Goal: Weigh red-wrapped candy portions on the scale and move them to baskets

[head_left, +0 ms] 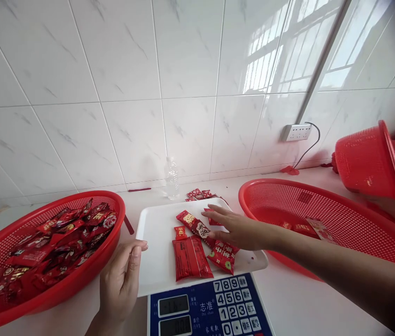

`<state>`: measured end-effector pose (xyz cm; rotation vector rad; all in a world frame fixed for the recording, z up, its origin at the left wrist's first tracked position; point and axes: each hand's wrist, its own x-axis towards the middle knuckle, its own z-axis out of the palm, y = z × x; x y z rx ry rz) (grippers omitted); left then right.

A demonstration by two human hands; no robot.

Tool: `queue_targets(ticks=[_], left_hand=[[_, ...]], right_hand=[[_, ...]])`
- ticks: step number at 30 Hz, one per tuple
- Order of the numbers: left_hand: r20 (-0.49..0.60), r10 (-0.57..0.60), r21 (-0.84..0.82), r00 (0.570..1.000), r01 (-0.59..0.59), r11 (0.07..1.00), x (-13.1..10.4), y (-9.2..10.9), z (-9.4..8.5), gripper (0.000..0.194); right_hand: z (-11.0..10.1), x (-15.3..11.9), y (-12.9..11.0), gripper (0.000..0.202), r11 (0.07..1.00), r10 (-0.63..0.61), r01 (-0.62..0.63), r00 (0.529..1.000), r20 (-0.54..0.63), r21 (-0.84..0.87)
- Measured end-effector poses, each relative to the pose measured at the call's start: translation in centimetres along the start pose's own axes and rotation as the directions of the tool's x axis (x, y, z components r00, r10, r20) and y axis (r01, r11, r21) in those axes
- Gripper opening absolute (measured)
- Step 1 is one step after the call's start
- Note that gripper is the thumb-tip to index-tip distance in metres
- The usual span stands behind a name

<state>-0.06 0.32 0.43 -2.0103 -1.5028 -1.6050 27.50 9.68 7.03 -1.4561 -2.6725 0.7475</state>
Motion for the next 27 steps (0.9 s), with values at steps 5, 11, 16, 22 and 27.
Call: queue_targets(ticks=[5, 11, 16, 22, 27], left_hand=[[-0.006, 0.011, -0.011, 1.000, -0.011, 1.000, 0.3, 0.1, 0.0, 0.022], [0.000, 0.001, -0.018, 1.000, -0.001, 1.000, 0.2, -0.1, 0.1, 0.022], [0.002, -0.019, -0.028, 1.000, 0.019, 0.999, 0.2, 0.0, 0.1, 0.022], [0.037, -0.047, -0.022, 0.998, 0.047, 0.999, 0.1, -0.1, -0.1, 0.022], [0.014, -0.020, -0.041, 1.000, 0.021, 0.999, 0.1, 0.0, -0.1, 0.021]], right_hand=[[1.6, 0.0, -1.1, 0.084, 0.996, -0.086, 0.087, 0.993, 0.081, -0.019], [2.3, 0.7, -2.2, 0.077, 0.975, -0.189, 0.191, 0.982, 0.029, -0.112], [2.6, 1.4, -3.1, 0.076, 0.939, -0.327, 0.329, 0.944, 0.034, -0.098], [3.1, 2.4, -2.7, 0.070, 0.875, -0.467, 0.470, 0.882, 0.055, -0.113], [1.8, 2.3, -1.7, 0.064, 0.863, -0.493, 0.498, 0.867, 0.072, -0.090]])
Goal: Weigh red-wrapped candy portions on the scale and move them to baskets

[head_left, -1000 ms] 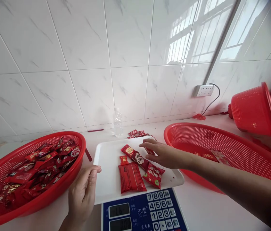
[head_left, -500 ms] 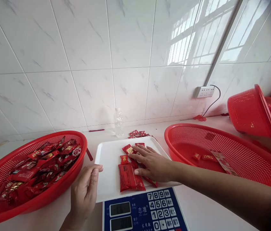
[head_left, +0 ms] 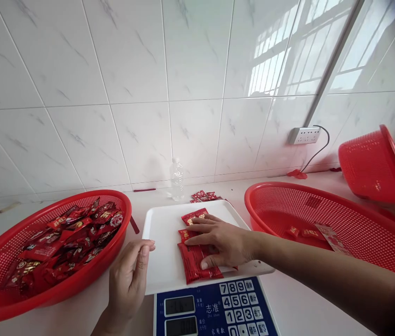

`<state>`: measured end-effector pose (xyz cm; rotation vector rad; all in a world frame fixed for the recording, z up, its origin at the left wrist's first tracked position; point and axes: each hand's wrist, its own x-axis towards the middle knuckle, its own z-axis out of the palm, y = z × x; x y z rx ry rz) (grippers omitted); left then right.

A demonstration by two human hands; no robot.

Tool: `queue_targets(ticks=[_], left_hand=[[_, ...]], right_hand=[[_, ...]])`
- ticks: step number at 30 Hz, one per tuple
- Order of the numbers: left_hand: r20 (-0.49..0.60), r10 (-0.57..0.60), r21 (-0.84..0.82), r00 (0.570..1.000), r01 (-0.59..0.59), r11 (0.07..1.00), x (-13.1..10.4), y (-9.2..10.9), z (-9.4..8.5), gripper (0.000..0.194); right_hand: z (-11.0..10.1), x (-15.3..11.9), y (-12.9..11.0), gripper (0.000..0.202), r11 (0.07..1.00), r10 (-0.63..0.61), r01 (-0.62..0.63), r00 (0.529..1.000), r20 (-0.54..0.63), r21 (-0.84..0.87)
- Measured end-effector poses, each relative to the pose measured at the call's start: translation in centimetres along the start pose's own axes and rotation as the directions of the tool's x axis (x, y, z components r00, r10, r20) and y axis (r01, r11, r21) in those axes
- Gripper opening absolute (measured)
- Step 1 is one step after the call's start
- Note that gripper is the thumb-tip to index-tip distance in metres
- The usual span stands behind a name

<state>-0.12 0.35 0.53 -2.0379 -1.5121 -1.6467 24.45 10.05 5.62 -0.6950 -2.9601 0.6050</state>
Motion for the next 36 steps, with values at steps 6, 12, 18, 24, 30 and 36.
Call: queue_targets(ticks=[6, 12, 18, 24, 30, 36], left_hand=[[0.003, 0.030, -0.011, 1.000, -0.030, 0.999, 0.1, 0.3, 0.0, 0.019], [0.016, 0.012, -0.002, 1.000, -0.012, 1.000, 0.0, 0.3, 0.0, 0.021], [0.010, 0.005, -0.006, 1.000, -0.005, 1.000, -0.1, 0.2, 0.0, 0.020], [0.010, 0.021, -0.009, 1.000, -0.021, 1.000, -0.1, 0.2, -0.1, 0.020], [0.008, 0.041, -0.007, 0.999, -0.041, 0.999, 0.1, 0.3, -0.1, 0.020], [0.041, -0.005, 0.010, 0.999, 0.004, 1.000, -0.2, 0.1, -0.1, 0.023]], right_hand=[[-0.3, -0.9, -2.2, 0.080, 0.971, 0.207, -0.210, 0.978, 0.037, 0.117], [1.7, 0.5, -3.5, 0.081, 0.926, 0.358, -0.356, 0.934, 0.011, 0.128], [0.0, 1.3, -1.6, 0.060, 0.990, 0.042, -0.047, 0.998, 0.042, 0.135], [-1.4, 1.8, -0.4, 0.057, 0.978, 0.195, -0.192, 0.980, -0.034, 0.081], [-0.1, 3.4, 1.2, 0.059, 0.946, 0.320, -0.313, 0.943, -0.088, 0.080], [-0.3, 3.5, -0.4, 0.063, 0.974, 0.213, -0.208, 0.976, -0.041, 0.087]])
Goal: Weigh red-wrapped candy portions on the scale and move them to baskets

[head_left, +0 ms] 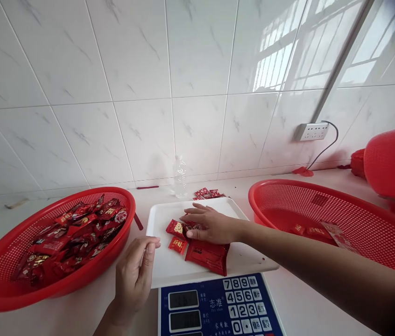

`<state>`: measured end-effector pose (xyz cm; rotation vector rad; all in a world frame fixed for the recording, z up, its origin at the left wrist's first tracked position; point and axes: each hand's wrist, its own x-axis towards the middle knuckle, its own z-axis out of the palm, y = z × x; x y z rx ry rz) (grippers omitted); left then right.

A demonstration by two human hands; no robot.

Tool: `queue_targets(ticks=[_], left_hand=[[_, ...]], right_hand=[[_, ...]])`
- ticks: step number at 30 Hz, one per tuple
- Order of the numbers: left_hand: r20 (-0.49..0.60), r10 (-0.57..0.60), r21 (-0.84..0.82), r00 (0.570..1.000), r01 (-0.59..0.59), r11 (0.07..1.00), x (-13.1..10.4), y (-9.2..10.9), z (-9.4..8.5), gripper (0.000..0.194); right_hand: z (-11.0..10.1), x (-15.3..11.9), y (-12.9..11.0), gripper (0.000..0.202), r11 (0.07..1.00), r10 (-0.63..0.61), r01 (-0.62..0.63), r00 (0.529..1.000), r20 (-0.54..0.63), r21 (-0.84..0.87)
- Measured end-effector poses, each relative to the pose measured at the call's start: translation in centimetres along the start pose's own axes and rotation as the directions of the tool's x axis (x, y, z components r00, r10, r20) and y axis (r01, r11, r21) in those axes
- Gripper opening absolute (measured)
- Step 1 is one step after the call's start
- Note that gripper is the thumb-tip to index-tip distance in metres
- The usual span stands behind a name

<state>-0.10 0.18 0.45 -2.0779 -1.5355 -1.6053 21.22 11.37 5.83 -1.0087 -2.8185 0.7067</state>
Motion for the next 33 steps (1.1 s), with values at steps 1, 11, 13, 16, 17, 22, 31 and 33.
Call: queue_targets(ticks=[1, 11, 13, 16, 17, 22, 31, 33], left_hand=[[0.004, -0.003, 0.001, 1.000, 0.003, 1.000, 0.0, 0.0, 0.0, 0.024], [0.006, 0.003, 0.006, 1.000, -0.003, 1.000, 0.1, 0.2, -0.1, 0.023], [0.000, 0.010, -0.003, 1.000, -0.010, 1.000, 0.1, 0.2, 0.0, 0.022], [-0.016, 0.028, -0.020, 0.999, -0.029, 0.999, 0.1, 0.1, 0.0, 0.020], [-0.018, 0.033, -0.023, 0.999, -0.033, 0.999, 0.1, 0.2, 0.1, 0.020], [-0.022, 0.050, -0.024, 0.999, -0.050, 0.998, 0.1, 0.1, 0.1, 0.019], [-0.014, 0.068, -0.006, 0.998, -0.068, 0.998, -0.1, 0.0, 0.0, 0.019], [-0.006, 0.060, -0.004, 0.998, -0.060, 0.998, -0.1, 0.0, 0.0, 0.019]], right_hand=[[0.1, -0.2, -0.5, 0.066, 1.000, -0.024, 0.024, 1.000, 0.009, 0.001], [2.0, -1.4, -0.3, 0.054, 0.897, -0.414, 0.419, 0.908, 0.062, -0.143], [1.6, -2.1, 0.6, 0.046, 0.862, -0.461, 0.460, 0.886, 0.048, -0.211], [0.8, -3.1, 1.7, 0.045, 0.857, -0.451, 0.445, 0.892, 0.040, -0.259], [0.5, -3.4, 2.0, 0.049, 0.882, -0.408, 0.400, 0.913, 0.022, -0.249], [0.2, -4.3, 3.1, 0.063, 0.996, 0.064, -0.075, 0.982, -0.178, -0.055], [1.5, -2.6, 3.0, 0.064, 0.997, 0.046, -0.055, 0.990, -0.137, -0.061], [1.2, -1.8, 2.5, 0.065, 0.995, -0.021, 0.007, 0.992, -0.128, -0.104]])
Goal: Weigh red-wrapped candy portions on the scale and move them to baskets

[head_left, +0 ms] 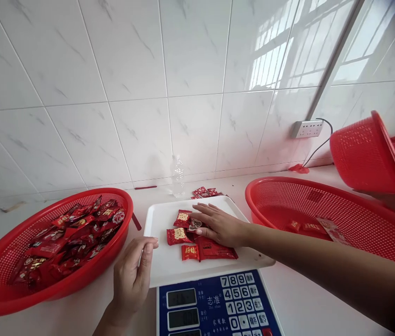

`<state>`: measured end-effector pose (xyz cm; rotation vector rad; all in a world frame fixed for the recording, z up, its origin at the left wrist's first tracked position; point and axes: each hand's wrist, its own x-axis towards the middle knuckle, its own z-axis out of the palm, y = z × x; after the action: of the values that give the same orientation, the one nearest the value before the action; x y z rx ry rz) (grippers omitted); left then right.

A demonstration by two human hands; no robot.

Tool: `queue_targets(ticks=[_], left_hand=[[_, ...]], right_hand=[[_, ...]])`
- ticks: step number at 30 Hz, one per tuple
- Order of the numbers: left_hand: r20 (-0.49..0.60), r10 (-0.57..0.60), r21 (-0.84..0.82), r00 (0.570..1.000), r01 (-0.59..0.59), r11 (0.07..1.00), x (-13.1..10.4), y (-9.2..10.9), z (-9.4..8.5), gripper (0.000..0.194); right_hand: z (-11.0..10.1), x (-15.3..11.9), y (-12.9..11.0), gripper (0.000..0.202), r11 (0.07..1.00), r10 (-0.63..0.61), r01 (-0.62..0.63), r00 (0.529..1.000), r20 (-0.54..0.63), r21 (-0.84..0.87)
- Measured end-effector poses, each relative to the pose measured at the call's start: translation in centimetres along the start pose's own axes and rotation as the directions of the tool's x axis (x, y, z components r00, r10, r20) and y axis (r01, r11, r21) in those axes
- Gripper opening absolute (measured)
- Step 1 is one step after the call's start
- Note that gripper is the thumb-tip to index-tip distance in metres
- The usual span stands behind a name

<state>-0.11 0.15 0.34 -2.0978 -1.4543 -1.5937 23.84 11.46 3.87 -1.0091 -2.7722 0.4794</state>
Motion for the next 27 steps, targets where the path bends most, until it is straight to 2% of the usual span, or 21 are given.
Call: queue_targets(ticks=[5, 9, 12, 15, 18, 20, 22, 25, 27], left_hand=[[0.022, -0.026, 0.014, 0.999, 0.026, 1.000, -0.1, -0.3, 0.0, 0.020], [0.007, -0.008, 0.033, 1.000, 0.008, 0.999, 0.0, -0.4, -0.1, 0.020], [0.008, -0.018, 0.035, 1.000, 0.018, 0.999, 0.0, -0.3, -0.1, 0.021], [0.012, -0.019, 0.022, 1.000, 0.019, 1.000, 0.1, -0.2, 0.0, 0.020], [-0.011, -0.006, 0.001, 1.000, 0.006, 1.000, 0.2, 0.0, 0.1, 0.020], [-0.019, 0.001, -0.007, 1.000, -0.001, 1.000, 0.3, 0.2, 0.1, 0.019], [-0.015, 0.007, -0.008, 1.000, -0.007, 1.000, 0.3, 0.2, 0.0, 0.019], [-0.007, 0.017, -0.003, 1.000, -0.017, 1.000, 0.2, 0.2, 0.0, 0.019], [-0.010, 0.026, 0.004, 1.000, -0.026, 1.000, 0.2, 0.2, 0.0, 0.020]], right_hand=[[-0.1, 1.8, -2.7, 0.065, 0.982, -0.182, 0.184, 0.982, 0.047, -0.051], [0.4, 1.9, -4.3, 0.060, 0.930, -0.354, 0.362, 0.929, 0.108, -0.061], [0.3, 1.1, -4.1, 0.052, 0.906, -0.415, 0.420, 0.905, 0.091, -0.047], [-0.5, -0.1, -3.1, 0.044, 0.904, -0.426, 0.427, 0.904, 0.047, -0.013], [-1.5, -1.9, -1.9, 0.043, 0.944, -0.327, 0.327, 0.945, 0.005, 0.032], [-2.3, -3.1, -1.1, 0.051, 0.982, -0.184, 0.185, 0.983, -0.010, 0.043], [-2.8, -4.2, -0.4, 0.062, 0.999, -0.034, 0.034, 0.999, -0.001, 0.024], [-3.2, -5.0, 0.4, 0.072, 0.987, 0.158, -0.158, 0.987, 0.035, -0.003], [-3.1, -5.0, 0.6, 0.075, 0.970, 0.244, -0.245, 0.967, 0.075, -0.003]])
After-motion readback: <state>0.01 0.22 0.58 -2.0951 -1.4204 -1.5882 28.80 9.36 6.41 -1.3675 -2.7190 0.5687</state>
